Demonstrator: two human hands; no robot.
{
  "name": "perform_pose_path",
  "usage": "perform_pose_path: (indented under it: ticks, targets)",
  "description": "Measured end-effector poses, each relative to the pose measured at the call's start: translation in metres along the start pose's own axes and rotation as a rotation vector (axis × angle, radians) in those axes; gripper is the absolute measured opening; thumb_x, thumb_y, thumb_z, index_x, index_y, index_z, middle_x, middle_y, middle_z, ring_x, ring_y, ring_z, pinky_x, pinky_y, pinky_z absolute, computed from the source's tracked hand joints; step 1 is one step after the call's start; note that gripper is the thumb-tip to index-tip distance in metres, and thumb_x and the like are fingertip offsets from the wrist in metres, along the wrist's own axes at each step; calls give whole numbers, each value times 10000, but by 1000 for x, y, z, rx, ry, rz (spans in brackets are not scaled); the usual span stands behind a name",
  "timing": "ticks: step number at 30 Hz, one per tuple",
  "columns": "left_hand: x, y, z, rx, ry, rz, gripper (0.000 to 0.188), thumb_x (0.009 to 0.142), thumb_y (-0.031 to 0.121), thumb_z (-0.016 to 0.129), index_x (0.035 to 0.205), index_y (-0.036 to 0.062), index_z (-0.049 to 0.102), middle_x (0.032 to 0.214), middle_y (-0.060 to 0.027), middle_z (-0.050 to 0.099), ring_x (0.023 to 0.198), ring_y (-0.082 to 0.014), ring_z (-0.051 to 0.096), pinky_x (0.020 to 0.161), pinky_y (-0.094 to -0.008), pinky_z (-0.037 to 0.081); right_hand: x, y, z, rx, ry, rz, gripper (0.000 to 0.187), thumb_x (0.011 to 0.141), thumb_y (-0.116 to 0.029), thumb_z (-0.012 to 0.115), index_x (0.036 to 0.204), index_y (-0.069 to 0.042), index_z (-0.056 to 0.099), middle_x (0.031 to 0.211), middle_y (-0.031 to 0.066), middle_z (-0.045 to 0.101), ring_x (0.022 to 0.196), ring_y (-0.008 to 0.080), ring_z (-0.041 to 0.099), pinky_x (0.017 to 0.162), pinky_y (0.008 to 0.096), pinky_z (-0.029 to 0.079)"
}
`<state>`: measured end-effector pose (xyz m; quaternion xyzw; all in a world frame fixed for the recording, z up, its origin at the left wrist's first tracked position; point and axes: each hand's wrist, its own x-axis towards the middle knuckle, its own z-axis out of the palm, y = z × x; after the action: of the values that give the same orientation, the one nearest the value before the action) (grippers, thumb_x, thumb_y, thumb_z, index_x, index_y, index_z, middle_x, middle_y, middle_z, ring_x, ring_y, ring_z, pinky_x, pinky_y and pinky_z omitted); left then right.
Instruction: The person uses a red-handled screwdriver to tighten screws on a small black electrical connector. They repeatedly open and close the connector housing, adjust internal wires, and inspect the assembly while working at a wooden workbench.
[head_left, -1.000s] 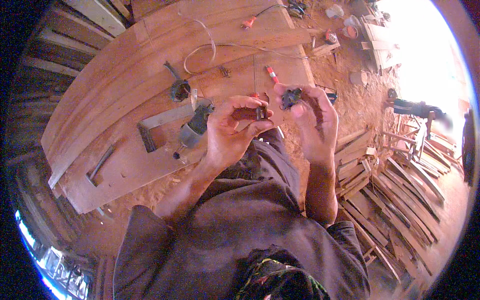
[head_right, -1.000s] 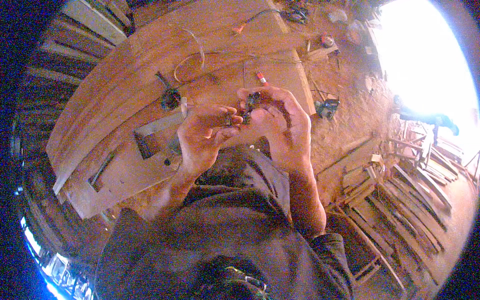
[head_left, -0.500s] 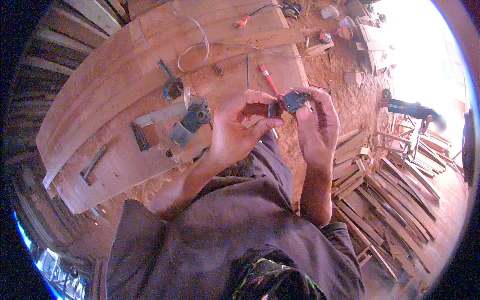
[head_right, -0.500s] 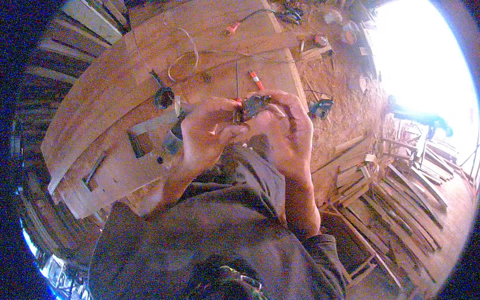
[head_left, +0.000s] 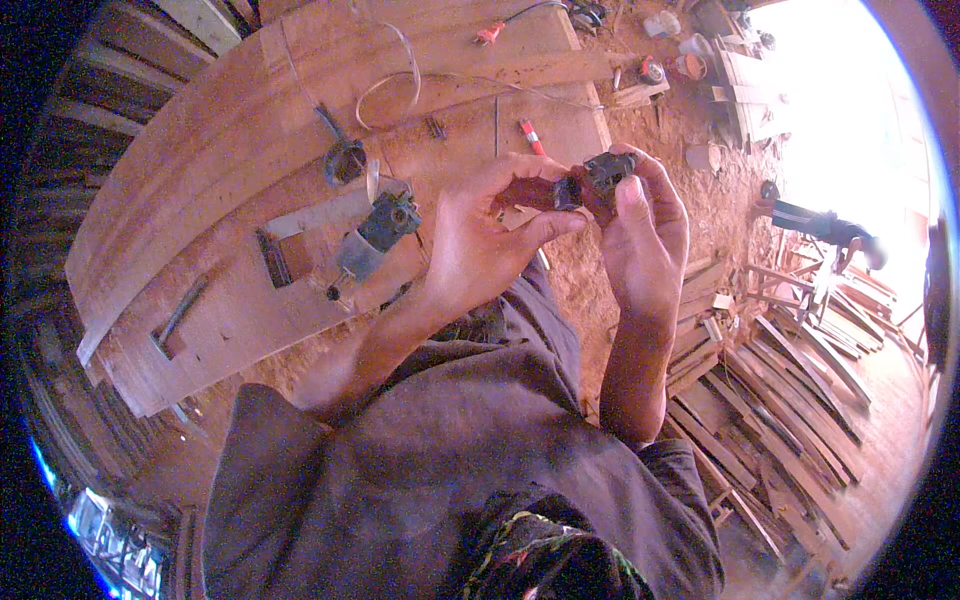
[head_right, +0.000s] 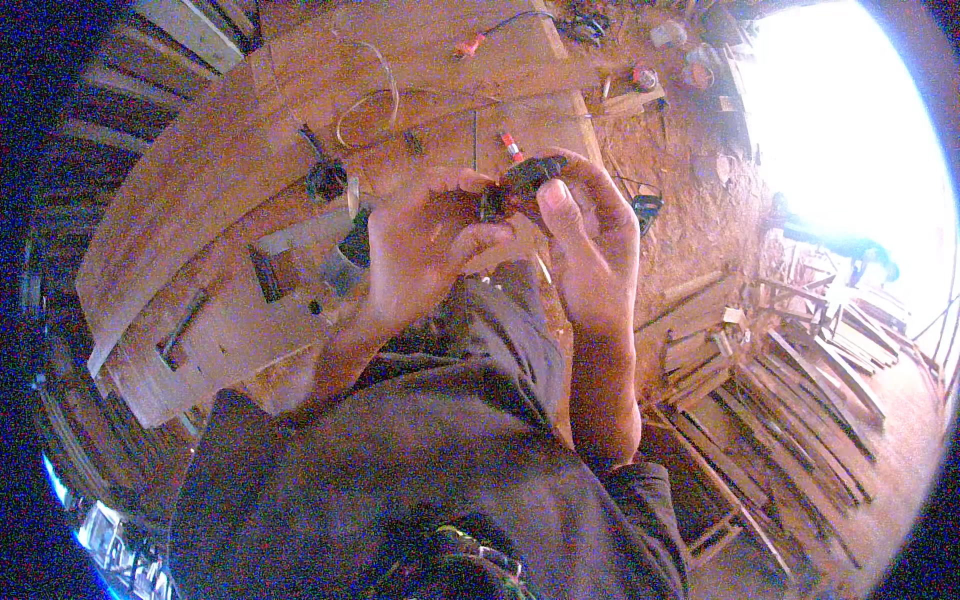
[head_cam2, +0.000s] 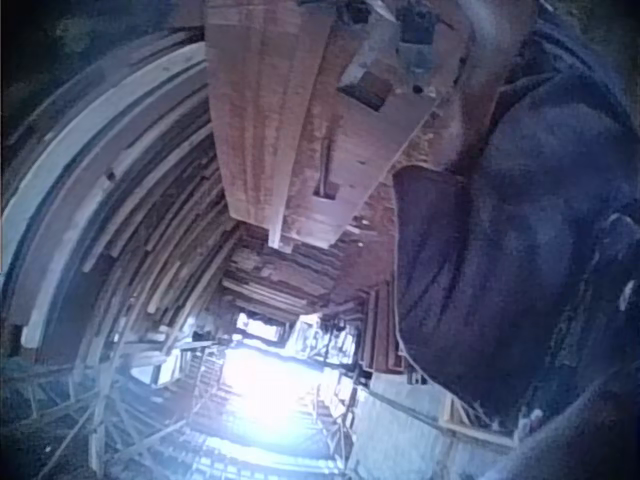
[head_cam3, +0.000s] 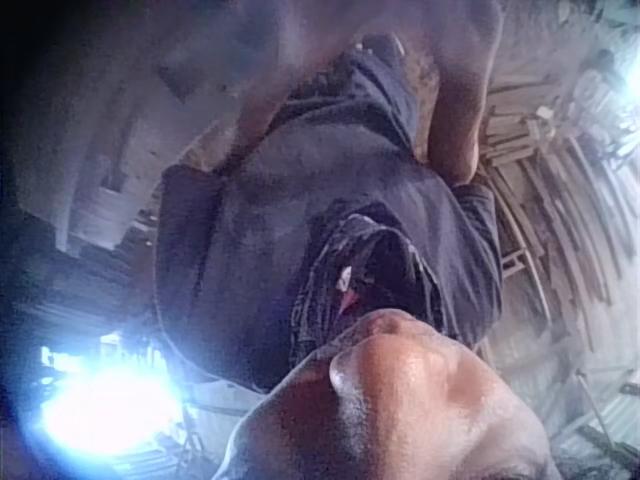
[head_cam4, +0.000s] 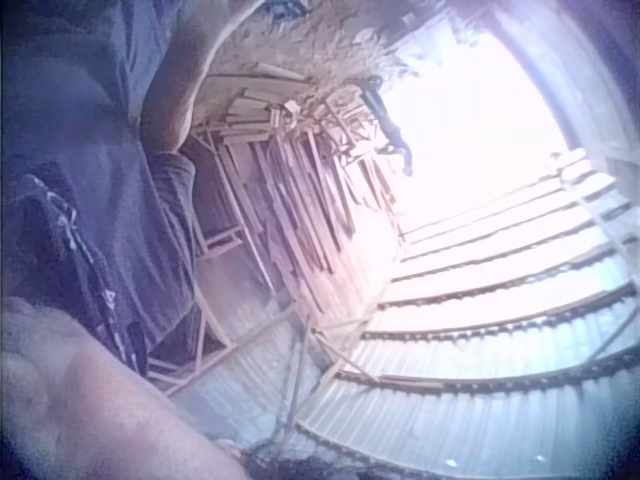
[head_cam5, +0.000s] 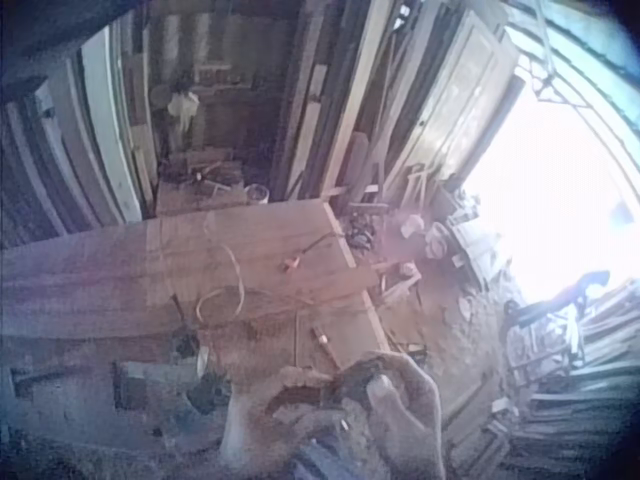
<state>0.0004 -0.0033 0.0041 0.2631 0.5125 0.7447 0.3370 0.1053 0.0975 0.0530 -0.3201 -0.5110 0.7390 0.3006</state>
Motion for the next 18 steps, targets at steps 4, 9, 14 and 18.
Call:
perform_pose_path:
  ticks: [4, 9, 14, 18]
  targets:
    - [1, -6, -2, -67, -28, -25, 371, 750, -6, 799, 1077, -11, 625, 977, -76, 692, 917, -147, 676, 816, -286, 551, 2, 0, -3, 31, 4, 11, 276, 940, -87, 615, 1179, 47, 578, 1080, 119, 662, 969, 208, 651, 910, 356, 525]
    - [0, -7, 1, -180, -22, -67, 360, 756, -31, 784, 1078, -17, 625, 994, -80, 694, 919, -145, 676, 817, -283, 549, 1, -3, -1, -80, 19, -8, 288, 925, -94, 630, 1178, 38, 590, 1066, 102, 670, 961, 188, 647, 900, 320, 512]
    - [2, 0, -2, -142, -55, -19, 370, 765, -96, 740, 1103, -27, 608, 1030, -105, 678, 954, -194, 671, 847, -319, 559, 0, -8, -1, -318, 4, -63, 308, 888, -113, 669, 1159, 24, 622, 1041, 91, 685, 970, 158, 638, 893, 288, 491]
    - [2, 5, -1, -76, -41, -47, 349, 763, -63, 760, 1080, -8, 626, 1001, -80, 698, 928, -157, 684, 841, -297, 554, -1, -14, 1, -367, -38, -71, 292, 879, -76, 669, 1150, 25, 633, 1041, 85, 688, 987, 162, 640, 899, 295, 498]
